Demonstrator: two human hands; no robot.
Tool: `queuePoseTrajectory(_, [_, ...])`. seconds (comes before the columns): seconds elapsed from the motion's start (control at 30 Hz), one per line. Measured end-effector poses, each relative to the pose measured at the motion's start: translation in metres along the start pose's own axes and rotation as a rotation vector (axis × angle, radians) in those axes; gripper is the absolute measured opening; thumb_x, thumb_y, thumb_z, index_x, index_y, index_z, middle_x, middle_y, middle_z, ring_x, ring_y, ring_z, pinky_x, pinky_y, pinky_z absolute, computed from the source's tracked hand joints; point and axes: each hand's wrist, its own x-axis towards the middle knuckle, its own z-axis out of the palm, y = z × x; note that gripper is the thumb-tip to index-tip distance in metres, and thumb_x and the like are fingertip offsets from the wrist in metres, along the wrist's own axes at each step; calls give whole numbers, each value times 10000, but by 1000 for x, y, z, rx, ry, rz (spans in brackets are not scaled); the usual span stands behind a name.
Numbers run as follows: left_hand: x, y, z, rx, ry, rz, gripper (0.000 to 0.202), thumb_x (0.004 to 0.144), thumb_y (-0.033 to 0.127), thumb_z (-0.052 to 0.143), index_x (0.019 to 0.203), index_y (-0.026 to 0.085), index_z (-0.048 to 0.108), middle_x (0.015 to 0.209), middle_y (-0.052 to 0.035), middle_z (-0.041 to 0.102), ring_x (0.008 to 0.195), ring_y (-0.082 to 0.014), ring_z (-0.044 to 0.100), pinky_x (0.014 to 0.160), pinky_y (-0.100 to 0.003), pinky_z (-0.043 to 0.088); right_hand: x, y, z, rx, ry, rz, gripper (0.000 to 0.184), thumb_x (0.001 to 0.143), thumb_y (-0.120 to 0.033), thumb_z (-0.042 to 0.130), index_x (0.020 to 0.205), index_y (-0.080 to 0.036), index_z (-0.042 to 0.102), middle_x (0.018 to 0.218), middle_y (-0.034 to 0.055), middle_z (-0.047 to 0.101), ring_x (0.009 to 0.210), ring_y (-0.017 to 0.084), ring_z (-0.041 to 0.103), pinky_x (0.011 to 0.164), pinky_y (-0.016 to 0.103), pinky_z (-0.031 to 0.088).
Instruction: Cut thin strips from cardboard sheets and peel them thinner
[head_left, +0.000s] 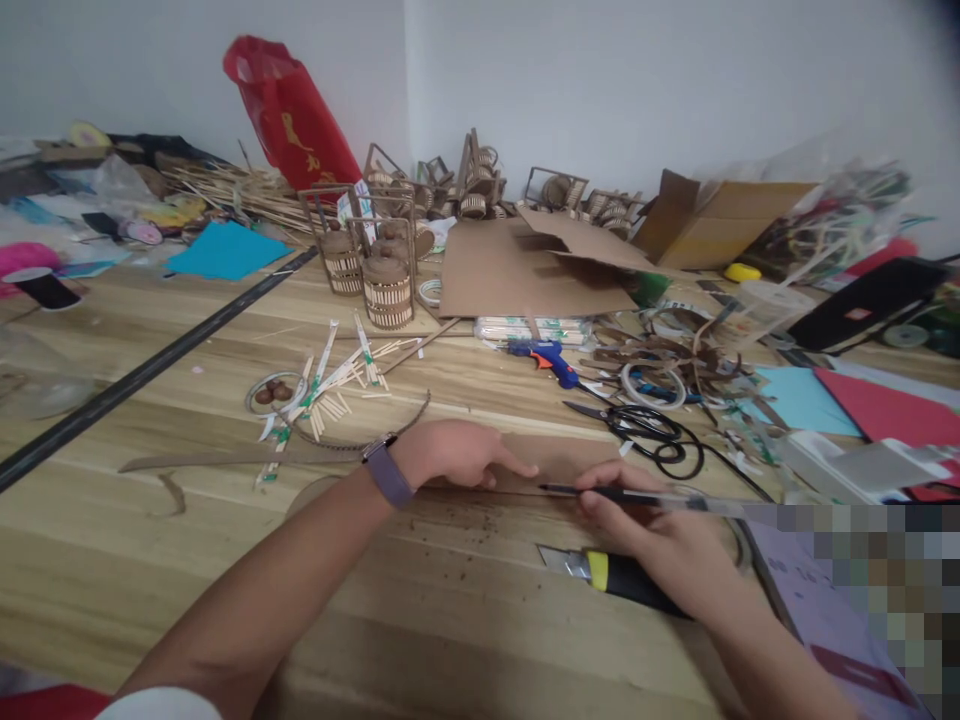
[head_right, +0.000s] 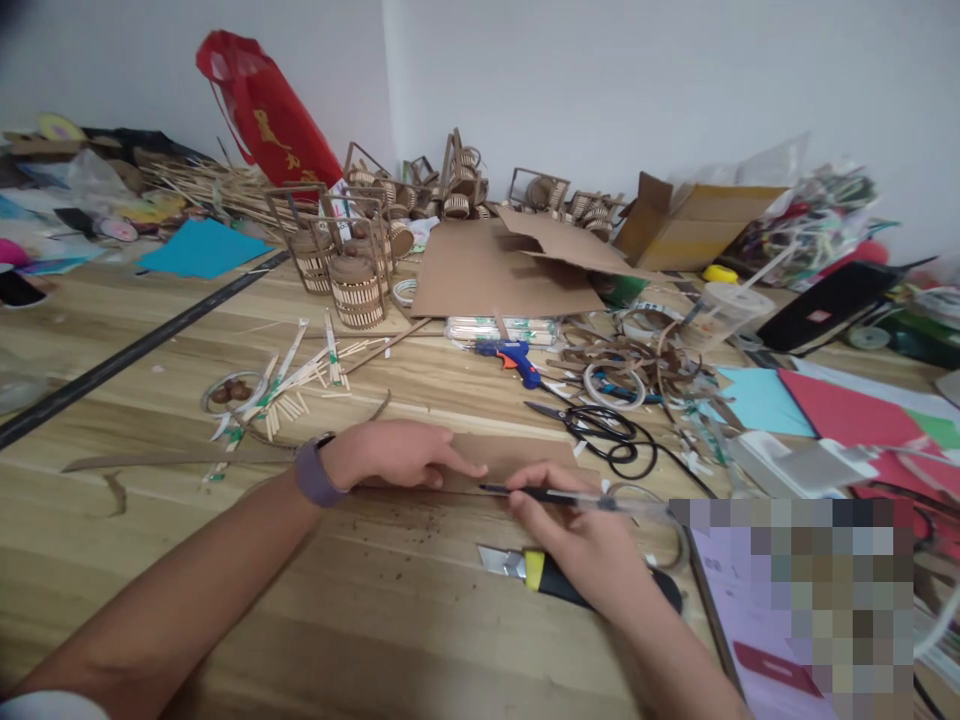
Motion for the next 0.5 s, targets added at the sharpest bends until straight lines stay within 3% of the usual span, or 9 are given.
queuePoseTrajectory(0.27, [1, 4, 4, 53, 21, -22, 596, 989, 189, 505, 1489, 506, 432, 1131, -46, 703, 836, -215, 681, 651, -252, 414, 3, -7, 22, -13, -104, 9, 198, 887, -385, 555, 876, -233, 681, 804, 25, 742, 676, 177, 668, 571, 254, 520])
queuePoseTrajectory(0.5, [0, 13, -1, 97, -12, -64, 636, 953, 151, 511, 1474, 513, 460, 1172, -59, 687, 833, -234, 681, 588, -265, 399, 6, -9, 27, -23, -103, -27, 196, 872, -384, 532, 838, -238, 659, 849, 49, 767, 799, 211, 712, 700, 295, 562])
